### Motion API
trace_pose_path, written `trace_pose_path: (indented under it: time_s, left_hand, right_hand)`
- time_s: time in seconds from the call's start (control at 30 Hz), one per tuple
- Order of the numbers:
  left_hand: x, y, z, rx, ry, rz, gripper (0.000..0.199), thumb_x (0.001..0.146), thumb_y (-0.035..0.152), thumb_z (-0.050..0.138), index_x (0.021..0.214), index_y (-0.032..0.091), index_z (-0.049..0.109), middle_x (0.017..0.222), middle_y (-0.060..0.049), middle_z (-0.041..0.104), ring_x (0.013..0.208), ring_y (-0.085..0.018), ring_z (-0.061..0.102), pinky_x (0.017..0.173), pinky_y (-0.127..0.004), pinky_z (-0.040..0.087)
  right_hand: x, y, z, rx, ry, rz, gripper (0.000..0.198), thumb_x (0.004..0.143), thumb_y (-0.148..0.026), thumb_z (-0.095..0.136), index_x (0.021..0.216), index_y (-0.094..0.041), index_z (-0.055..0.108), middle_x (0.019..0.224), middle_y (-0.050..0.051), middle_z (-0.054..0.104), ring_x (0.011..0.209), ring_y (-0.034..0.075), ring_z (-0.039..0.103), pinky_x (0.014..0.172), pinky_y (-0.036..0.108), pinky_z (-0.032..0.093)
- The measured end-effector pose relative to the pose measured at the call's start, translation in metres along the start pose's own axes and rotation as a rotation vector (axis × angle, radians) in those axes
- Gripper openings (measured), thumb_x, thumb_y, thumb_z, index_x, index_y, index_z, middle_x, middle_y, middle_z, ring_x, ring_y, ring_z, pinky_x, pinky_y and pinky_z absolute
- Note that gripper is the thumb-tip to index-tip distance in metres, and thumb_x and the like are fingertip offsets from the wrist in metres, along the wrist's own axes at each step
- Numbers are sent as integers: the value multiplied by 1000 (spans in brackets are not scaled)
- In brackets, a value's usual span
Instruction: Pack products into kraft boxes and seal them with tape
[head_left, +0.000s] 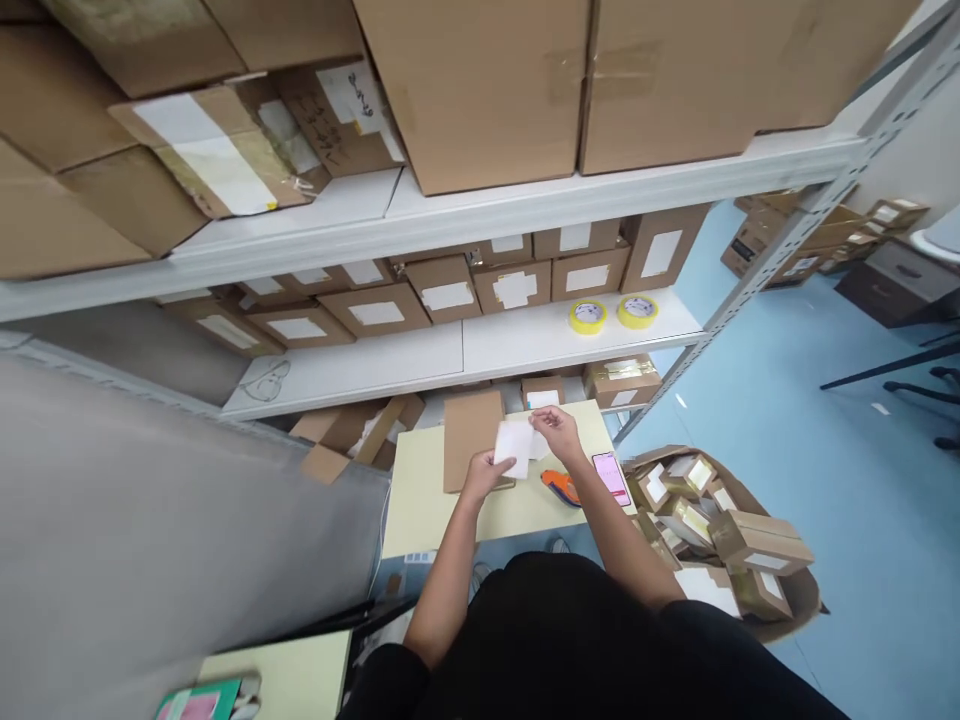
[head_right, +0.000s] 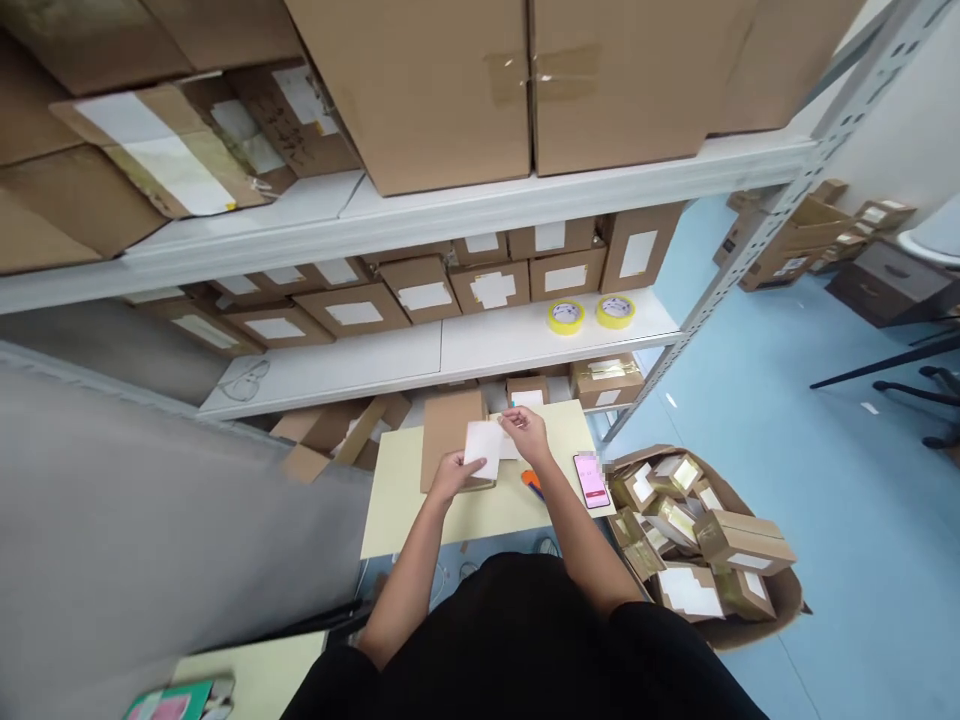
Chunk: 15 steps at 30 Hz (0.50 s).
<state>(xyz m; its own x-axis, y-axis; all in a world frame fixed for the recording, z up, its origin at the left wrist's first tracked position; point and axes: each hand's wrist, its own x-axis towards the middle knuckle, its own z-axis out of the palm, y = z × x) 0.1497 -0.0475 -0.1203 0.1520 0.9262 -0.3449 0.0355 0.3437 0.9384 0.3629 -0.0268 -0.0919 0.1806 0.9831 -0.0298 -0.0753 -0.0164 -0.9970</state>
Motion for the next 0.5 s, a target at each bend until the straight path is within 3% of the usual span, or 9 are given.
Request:
trace_pose_path:
  time_s: [0.1, 0.2, 0.3, 0.5]
  left_hand:
    - [-8, 3, -1, -218, 240, 23, 58, 51, 51, 100, 92, 13, 82, 95, -13, 82, 84, -26, 75, 86, -40, 58]
    - [-14, 10, -3, -317, 351, 41, 60, 55, 50, 99, 98, 12, 81, 102, -15, 82, 93, -27, 76, 93, -42, 57]
    - [-17, 20, -3, -374, 406, 80, 58, 59, 50, 97, 100, 12, 80, 107, -16, 81, 96, -28, 76, 94, -41, 56]
    - [-16, 28, 11, -418, 375, 109, 57, 60, 48, 97, 100, 12, 79, 107, -15, 81, 98, -28, 76, 94, -41, 57]
  right_hand:
    - [-16, 1, 13, 13, -75, 70, 30, 76, -50, 79, 87, -23, 74, 85, 3, 74, 77, 19, 64, 74, 33, 54]
    - [-37, 5, 25, 55, -252, 131, 28, 78, -47, 78, 92, -23, 74, 83, 2, 74, 77, 18, 66, 73, 32, 53]
    - [-52, 8, 35, 105, -269, 135, 26, 78, -42, 78, 95, -23, 73, 85, 2, 75, 76, 18, 67, 74, 33, 53]
    - [-55, 1, 37, 150, -260, 109, 20, 82, -43, 74, 86, -24, 71, 84, 3, 76, 76, 19, 67, 80, 35, 55]
